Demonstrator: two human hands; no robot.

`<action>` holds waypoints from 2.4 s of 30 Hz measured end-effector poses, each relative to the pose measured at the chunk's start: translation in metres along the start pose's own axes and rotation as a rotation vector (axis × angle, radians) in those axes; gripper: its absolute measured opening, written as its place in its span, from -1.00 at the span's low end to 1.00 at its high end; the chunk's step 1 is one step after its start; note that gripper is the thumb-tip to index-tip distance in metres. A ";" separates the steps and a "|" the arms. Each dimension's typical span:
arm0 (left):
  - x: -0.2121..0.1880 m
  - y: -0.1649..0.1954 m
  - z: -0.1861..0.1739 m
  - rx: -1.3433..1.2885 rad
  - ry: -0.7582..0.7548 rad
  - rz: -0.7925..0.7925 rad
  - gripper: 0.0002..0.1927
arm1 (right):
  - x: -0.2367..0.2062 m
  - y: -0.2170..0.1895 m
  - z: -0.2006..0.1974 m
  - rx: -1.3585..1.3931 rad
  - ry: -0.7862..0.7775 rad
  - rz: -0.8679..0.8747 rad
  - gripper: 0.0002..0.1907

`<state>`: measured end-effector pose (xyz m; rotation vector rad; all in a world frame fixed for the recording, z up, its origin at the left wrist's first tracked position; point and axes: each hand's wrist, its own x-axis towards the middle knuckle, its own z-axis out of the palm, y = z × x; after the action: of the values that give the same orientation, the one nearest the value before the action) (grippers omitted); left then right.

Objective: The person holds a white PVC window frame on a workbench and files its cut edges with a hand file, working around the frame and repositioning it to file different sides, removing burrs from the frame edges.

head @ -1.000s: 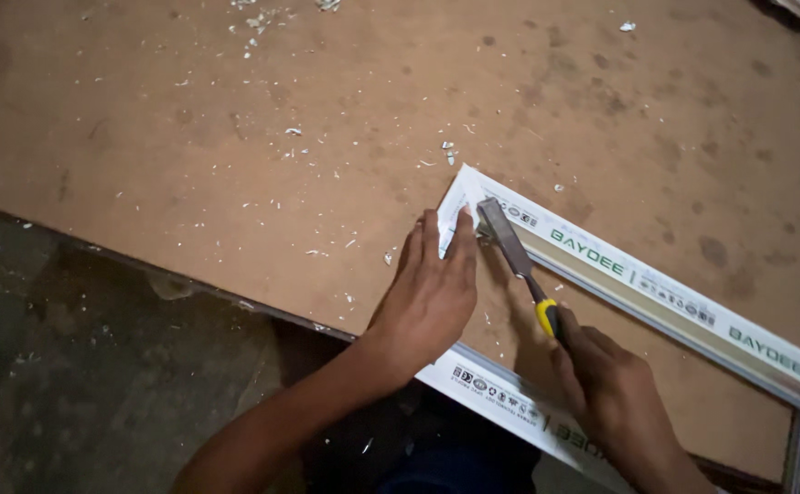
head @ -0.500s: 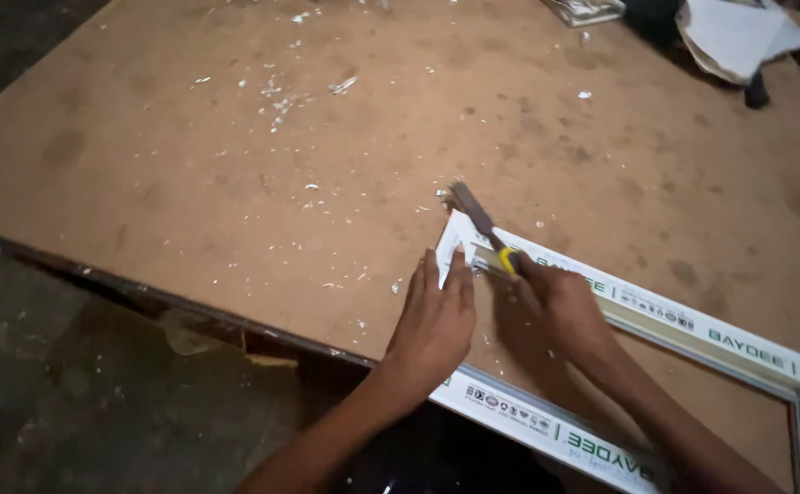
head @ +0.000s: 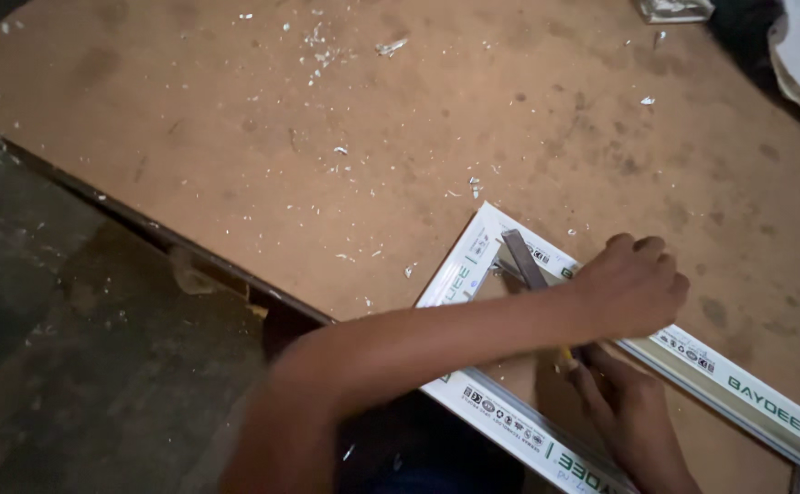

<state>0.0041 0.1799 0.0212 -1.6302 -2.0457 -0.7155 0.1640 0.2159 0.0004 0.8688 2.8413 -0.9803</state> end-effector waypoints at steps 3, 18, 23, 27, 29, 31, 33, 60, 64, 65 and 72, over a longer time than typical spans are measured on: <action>0.028 -0.007 0.053 -0.188 -0.513 0.116 -0.59 | -0.001 0.006 0.005 -0.024 0.011 -0.010 -0.53; 0.016 -0.005 0.108 -0.433 -0.473 -0.003 -0.58 | -0.011 -0.006 0.011 0.026 0.002 -0.177 -0.48; 0.018 -0.003 0.109 -0.406 -0.560 0.005 -0.64 | -0.013 -0.002 0.013 -0.001 -0.038 -0.089 -0.46; 0.018 -0.001 0.110 -0.417 -0.549 0.013 -0.66 | -0.015 -0.007 0.013 0.017 0.001 -0.134 -0.51; 0.017 0.000 0.111 -0.398 -0.542 0.023 -0.66 | -0.015 -0.010 0.011 -0.038 -0.014 -0.153 -0.48; 0.017 0.002 0.113 -0.372 -0.530 0.034 -0.67 | -0.015 -0.012 0.010 -0.022 -0.020 -0.201 -0.47; 0.018 0.003 0.114 -0.351 -0.508 0.039 -0.68 | -0.015 -0.012 0.009 -0.031 -0.036 -0.192 -0.48; 0.030 0.003 0.083 -0.404 -0.597 -0.049 -0.73 | -0.005 -0.016 0.009 -0.086 -0.012 -0.244 -0.64; 0.031 -0.005 0.069 -0.315 -0.736 -0.044 -0.66 | -0.003 -0.023 0.008 -0.102 -0.003 -0.281 -0.51; 0.032 -0.004 0.066 -0.340 -0.753 -0.052 -0.70 | -0.002 -0.024 0.007 -0.125 0.007 -0.281 -0.54; 0.037 -0.005 0.057 -0.268 -0.734 -0.018 -0.74 | -0.001 -0.032 -0.004 -0.120 -0.027 -0.275 -0.55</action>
<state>-0.0098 0.2431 -0.0013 -2.2783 -2.5309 -0.4382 0.1495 0.1966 0.0217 0.4591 3.0140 -0.8207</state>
